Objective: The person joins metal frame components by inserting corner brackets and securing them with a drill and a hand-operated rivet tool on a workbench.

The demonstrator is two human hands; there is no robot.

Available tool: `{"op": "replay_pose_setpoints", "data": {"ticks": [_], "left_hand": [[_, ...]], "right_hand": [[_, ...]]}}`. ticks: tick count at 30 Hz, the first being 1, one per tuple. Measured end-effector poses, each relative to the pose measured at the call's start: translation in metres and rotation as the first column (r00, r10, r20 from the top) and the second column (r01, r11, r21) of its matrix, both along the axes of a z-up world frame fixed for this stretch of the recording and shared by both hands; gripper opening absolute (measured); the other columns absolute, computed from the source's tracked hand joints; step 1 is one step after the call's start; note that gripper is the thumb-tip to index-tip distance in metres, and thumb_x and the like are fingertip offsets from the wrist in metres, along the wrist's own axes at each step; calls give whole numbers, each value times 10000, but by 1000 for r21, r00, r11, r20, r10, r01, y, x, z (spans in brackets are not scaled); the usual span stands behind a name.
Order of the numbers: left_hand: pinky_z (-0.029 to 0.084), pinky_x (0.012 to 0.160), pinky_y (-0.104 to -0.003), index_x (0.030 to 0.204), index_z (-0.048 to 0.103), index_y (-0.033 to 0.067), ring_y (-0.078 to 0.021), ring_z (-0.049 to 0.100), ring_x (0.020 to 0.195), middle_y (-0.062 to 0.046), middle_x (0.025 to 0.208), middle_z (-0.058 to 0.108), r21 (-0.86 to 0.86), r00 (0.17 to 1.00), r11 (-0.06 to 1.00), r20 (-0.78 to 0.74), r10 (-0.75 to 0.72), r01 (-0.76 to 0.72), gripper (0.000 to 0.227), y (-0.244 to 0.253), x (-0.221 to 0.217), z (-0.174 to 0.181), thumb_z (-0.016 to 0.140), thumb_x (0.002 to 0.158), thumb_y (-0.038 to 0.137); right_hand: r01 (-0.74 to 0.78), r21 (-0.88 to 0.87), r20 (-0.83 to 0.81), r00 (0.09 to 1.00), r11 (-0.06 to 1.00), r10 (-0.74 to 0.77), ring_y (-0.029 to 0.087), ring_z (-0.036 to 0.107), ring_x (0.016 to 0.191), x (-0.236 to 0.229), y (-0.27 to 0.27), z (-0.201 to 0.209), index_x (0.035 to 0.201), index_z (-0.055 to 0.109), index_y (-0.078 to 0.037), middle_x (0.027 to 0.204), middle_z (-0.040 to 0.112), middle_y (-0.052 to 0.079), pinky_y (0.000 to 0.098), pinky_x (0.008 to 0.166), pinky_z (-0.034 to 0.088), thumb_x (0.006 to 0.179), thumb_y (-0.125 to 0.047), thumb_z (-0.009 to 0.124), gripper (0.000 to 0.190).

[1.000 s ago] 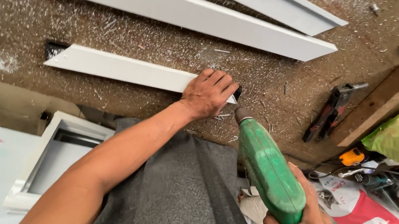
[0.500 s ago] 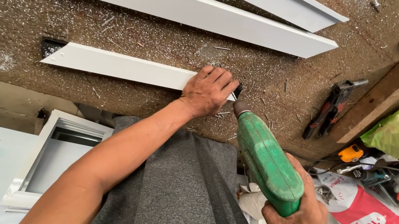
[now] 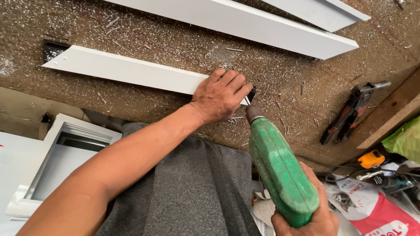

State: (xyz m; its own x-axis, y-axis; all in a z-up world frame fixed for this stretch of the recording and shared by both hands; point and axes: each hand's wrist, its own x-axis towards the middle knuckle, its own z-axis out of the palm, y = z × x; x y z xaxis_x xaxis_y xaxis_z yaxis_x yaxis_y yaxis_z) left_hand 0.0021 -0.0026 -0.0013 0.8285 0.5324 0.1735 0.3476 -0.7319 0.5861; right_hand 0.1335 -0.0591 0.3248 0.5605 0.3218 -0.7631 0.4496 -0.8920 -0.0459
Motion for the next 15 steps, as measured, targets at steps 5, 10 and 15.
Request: {"op": "replay_pose_setpoints", "data": {"ticks": [5, 10, 15], "left_hand": [[431, 833, -371, 1172, 682, 93, -239, 592, 947, -73, 1023, 641, -49, 1000, 998, -9, -30, 30, 307, 3, -1, 5, 633, 875, 153], [427, 843, -369, 1190, 662, 97, -240, 583, 974, -74, 1041, 623, -48, 998, 997, -27, -56, 54, 381, 4, -4, 6, 691, 816, 164], [416, 828, -361, 1198, 650, 96, -238, 561, 974, -74, 1049, 611, -44, 997, 996, -30, -76, 74, 487, 2, -2, 4, 794, 755, 242]], "right_hand": [[-88, -13, -49, 995, 996, 87, 203, 726, 1134, -2, 8, 2, 1480, 519, -225, 1385, 687, -40, 284, 952, 498, 586, -162, 738, 922], [-150, 51, -81, 985, 987, 154, 210, 735, 1074, 3, 7, 2, 1486, 498, -176, 1409, 662, -28, 293, 908, 523, 581, -119, 726, 935], [-100, -42, -60, 993, 994, 98, 296, 758, 848, 7, 11, 4, 1482, 499, -291, 1372, 682, -104, 333, 803, 541, 542, -171, 736, 977]]}}
